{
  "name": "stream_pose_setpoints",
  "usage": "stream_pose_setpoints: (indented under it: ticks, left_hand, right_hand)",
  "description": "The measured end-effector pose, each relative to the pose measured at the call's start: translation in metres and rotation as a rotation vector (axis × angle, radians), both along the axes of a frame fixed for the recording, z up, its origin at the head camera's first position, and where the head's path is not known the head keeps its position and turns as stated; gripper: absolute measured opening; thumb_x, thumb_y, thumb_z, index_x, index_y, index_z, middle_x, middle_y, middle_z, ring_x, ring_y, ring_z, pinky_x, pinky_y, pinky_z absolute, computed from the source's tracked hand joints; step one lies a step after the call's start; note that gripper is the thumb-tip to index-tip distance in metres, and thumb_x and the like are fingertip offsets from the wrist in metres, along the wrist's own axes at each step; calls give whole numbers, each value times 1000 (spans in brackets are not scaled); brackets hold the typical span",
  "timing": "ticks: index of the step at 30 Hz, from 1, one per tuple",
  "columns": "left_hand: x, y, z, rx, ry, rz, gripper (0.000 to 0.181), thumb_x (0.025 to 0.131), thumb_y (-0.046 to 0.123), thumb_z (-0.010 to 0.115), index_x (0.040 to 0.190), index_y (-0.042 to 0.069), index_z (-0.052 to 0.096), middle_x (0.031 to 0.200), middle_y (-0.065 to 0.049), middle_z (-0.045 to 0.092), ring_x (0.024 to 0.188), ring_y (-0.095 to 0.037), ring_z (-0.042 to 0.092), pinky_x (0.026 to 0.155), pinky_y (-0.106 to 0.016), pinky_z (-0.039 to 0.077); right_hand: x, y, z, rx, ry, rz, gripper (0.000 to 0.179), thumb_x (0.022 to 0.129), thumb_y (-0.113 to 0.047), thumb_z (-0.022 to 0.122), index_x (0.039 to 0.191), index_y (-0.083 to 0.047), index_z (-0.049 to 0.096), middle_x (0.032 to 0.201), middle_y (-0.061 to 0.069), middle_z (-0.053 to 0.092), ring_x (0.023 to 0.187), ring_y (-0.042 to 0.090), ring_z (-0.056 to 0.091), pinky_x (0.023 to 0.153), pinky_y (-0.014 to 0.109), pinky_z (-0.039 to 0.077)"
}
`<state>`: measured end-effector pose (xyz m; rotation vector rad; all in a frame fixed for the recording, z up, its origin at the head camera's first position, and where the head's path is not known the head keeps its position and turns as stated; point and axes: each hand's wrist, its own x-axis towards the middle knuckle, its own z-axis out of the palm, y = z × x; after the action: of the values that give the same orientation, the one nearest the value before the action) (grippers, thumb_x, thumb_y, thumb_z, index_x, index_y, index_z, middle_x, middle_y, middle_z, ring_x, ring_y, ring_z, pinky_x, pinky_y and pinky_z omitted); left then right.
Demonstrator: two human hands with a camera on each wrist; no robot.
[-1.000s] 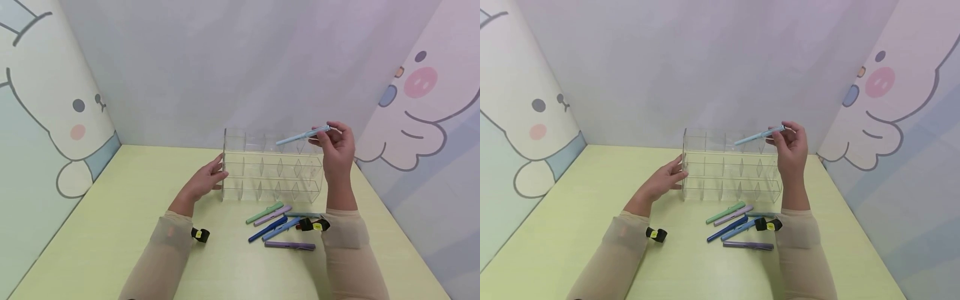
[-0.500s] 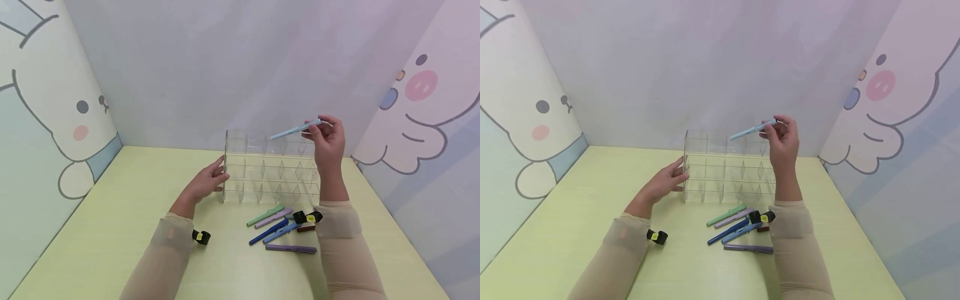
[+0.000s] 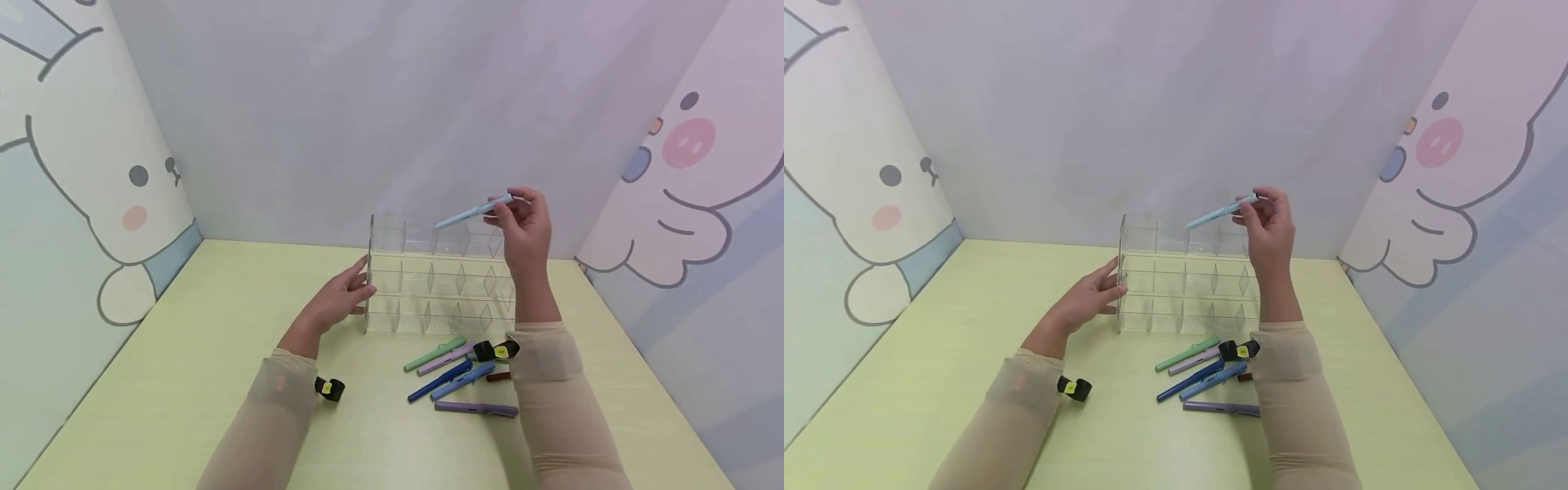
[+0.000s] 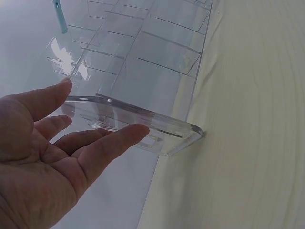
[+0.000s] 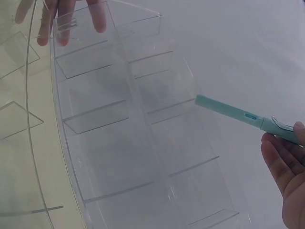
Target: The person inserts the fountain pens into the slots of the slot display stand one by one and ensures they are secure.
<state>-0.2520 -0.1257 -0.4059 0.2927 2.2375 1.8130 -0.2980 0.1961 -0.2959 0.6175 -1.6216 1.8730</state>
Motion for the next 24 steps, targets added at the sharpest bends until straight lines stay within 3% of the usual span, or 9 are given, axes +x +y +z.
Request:
stream_pose_setpoints:
  ticks: [13,21,24]
  left_hand:
    - [0,0,2,5,-5,-13,70,100,31,59,152,52,17,161,-5,28,136,-26,48,100,-47,51]
    - [0,2,3,13,-4,-20,71,99,31,59,154,49,16,161,-6,28,136,-26,48,99,-47,52]
    - [-1,3,3,10,-3,-20,71,99,33,59,152,51,16,161,-5,28,135,-26,48,99,-47,52]
  right_hand:
    - [-3,-7,-7,48,-47,10,26,93,-8,66,117,-4,56,100,13,72,84,23,73,76,31,61]
    - [-5,-9,-14,93,-64,-2,24,94,-10,65,116,-8,57,105,24,69,86,20,73,77,32,61]
    - [-6,-9,-17,105,-76,-2,24,94,-11,65,116,-7,57,105,22,70,87,20,73,78,32,61]
